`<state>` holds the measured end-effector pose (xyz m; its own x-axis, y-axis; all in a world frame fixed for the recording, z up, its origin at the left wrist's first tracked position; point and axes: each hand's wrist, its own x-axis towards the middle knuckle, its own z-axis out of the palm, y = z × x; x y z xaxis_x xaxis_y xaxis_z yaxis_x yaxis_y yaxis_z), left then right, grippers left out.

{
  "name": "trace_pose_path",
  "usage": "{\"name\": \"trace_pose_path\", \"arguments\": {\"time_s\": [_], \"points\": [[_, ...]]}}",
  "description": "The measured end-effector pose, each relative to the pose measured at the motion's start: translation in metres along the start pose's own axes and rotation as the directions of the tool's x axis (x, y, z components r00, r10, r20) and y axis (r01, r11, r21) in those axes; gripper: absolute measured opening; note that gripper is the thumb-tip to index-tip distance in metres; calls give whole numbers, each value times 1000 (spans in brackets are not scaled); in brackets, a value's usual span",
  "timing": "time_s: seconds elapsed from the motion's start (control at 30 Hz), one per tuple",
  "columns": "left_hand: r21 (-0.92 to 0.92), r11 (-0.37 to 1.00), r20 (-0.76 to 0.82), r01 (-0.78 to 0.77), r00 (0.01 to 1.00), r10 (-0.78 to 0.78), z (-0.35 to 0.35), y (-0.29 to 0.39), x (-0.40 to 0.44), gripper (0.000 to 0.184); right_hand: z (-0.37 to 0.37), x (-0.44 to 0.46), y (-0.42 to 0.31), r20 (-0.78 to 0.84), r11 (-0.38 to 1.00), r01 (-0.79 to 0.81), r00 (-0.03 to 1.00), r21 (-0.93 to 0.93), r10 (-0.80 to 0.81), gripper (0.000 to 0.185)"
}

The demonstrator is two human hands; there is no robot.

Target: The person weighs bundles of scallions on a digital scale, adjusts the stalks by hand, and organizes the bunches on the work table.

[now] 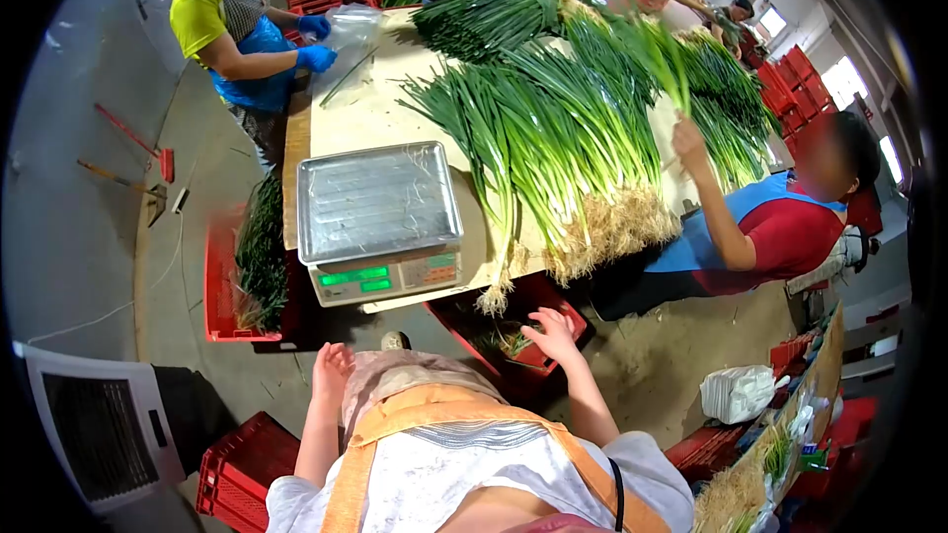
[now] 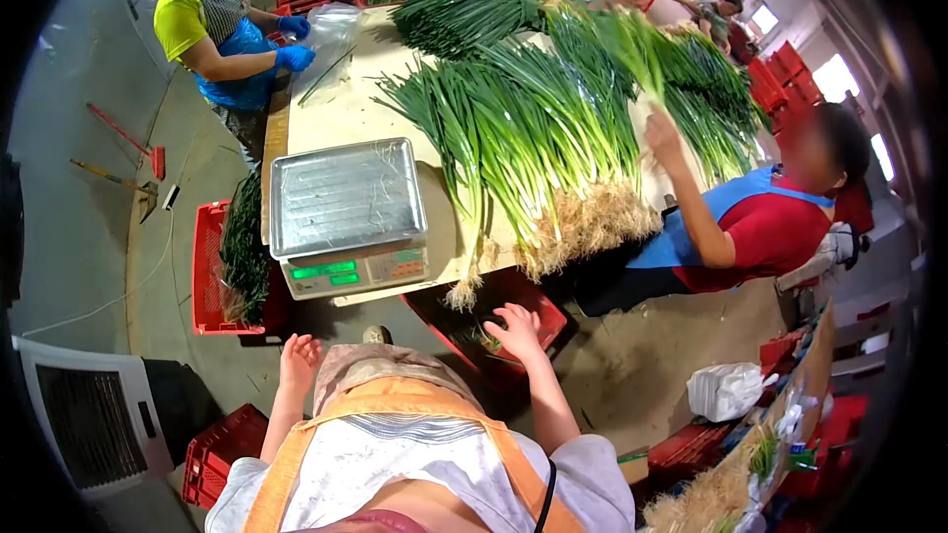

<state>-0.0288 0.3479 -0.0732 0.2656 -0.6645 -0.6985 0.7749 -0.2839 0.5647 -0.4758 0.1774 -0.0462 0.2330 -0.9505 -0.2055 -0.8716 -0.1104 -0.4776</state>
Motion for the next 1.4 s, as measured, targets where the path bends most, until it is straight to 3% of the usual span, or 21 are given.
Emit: {"name": "trace_pose_path", "arguments": {"time_s": [0.1,0.33,0.4,0.5,0.7,0.73,0.8,0.87,0.9,1.03,1.13,1.17,1.27,1.4], "points": [[-93,995,-57,21,998,-27,-12,31,21,26,9,20,-46,115,1000,8,993,-6,-8,46],[-58,997,-64,-43,997,39,-16,94,66,24,25,40,-77,176,999,29,984,-17,-26,42],[-79,993,-53,-83,995,79,-18,105,76,24,25,52,-68,162,997,67,984,45,-74,39],[-96,989,-102,-116,989,106,-20,108,84,23,0,74,-72,33,994,101,994,-29,-100,41],[-150,981,-173,-124,980,98,-14,86,58,21,-9,166,-29,1,976,-62,998,208,63,67],[-152,981,-193,-124,977,94,-12,81,52,21,-17,180,-40,48,961,-185,983,207,179,73],[-159,982,-208,-101,976,67,-20,65,49,20,-1,216,-26,-12,967,-207,978,149,211,80],[-160,983,-236,-89,970,50,-13,58,48,19,1,240,-46,15,952,-304,952,-34,305,87],[-157,983,-257,-92,965,49,-6,56,45,19,4,245,-58,42,937,-349,936,-28,350,91],[-157,980,-291,-126,954,76,10,51,39,19,25,260,-70,145,950,-289,941,-119,305,83],[-133,983,-292,-129,953,85,19,46,36,19,15,266,-74,91,981,-132,985,-144,146,73],[-136,982,-284,-132,955,89,23,45,33,18,10,267,-70,-11,990,-50,999,-132,49,64],[-128,985,-326,-119,943,72,37,43,26,18,-18,279,-51,-101,992,-28,995,-122,16,49],[-128,986,-313,-105,948,61,38,39,31,17,-50,280,-25,-18,970,36,999,-240,-42,50]]}}
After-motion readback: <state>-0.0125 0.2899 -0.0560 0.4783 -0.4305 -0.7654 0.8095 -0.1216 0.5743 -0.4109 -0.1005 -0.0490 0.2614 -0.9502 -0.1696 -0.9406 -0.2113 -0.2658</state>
